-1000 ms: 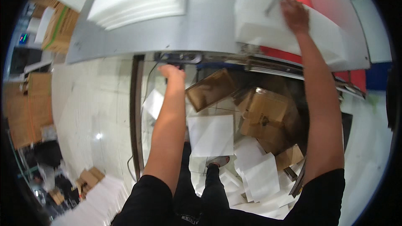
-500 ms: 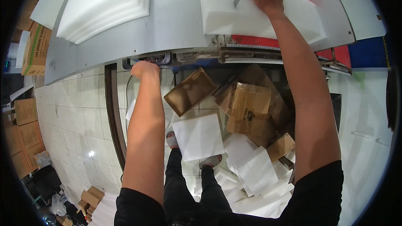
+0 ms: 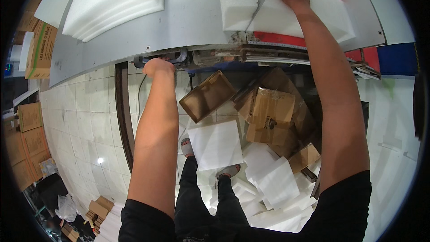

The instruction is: The person operates a manual guillotine-style cutter to trim large white foam sheets. They place each sheet on the cutting table, align it against the guide, and pull the lever to cut. Cut pieces are stacked on the table, and offcuts are discarded into a pile on the floor.

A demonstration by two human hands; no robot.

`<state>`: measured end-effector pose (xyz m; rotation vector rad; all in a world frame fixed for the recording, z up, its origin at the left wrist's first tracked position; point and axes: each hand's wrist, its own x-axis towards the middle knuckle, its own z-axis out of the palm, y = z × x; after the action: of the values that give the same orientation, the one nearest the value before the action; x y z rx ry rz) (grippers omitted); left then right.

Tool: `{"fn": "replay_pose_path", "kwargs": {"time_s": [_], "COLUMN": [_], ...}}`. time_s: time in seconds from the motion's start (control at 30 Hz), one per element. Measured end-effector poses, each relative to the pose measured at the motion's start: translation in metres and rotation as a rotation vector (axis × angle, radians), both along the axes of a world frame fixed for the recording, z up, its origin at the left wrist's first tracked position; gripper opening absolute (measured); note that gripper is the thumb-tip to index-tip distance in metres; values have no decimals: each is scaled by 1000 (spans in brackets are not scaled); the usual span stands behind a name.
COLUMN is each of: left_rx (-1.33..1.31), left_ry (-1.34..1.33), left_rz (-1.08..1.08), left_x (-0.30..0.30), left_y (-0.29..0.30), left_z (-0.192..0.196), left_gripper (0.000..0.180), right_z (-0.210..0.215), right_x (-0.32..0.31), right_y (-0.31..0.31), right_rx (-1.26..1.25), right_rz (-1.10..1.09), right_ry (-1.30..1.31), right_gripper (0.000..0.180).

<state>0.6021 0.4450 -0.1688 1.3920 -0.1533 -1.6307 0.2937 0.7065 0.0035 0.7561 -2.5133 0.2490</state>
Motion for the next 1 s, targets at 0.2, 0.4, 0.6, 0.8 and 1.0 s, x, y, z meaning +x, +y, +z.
{"fn": "replay_pose_path", "kwargs": {"time_s": [0.2,0.4,0.6,0.8,1.0], "left_rx": [-57,-63,-103,-29,-5], "left_ry": [-60,-54,33,35,49], "left_rz": [-39,-38,-64,-90,-99], "left_x": [8,1,8,13,20], "left_y": [-20,-13,-5,-6,-7], "left_z": [-43,-25,-27,-32,-35], "left_gripper": [55,50,47,49,43], "right_z": [-10,-4,-8,-7,-10], "right_x": [-13,-9,-6,-8,-11], "right_y": [-10,-5,-9,-12,-17], "right_rx": [185,158,162,143,133], "right_rz": [-41,-86,-98,-102,-89], "right_ry": [2,-110,-132,-229,-274], "right_gripper": [59,57,57,57,56]}}
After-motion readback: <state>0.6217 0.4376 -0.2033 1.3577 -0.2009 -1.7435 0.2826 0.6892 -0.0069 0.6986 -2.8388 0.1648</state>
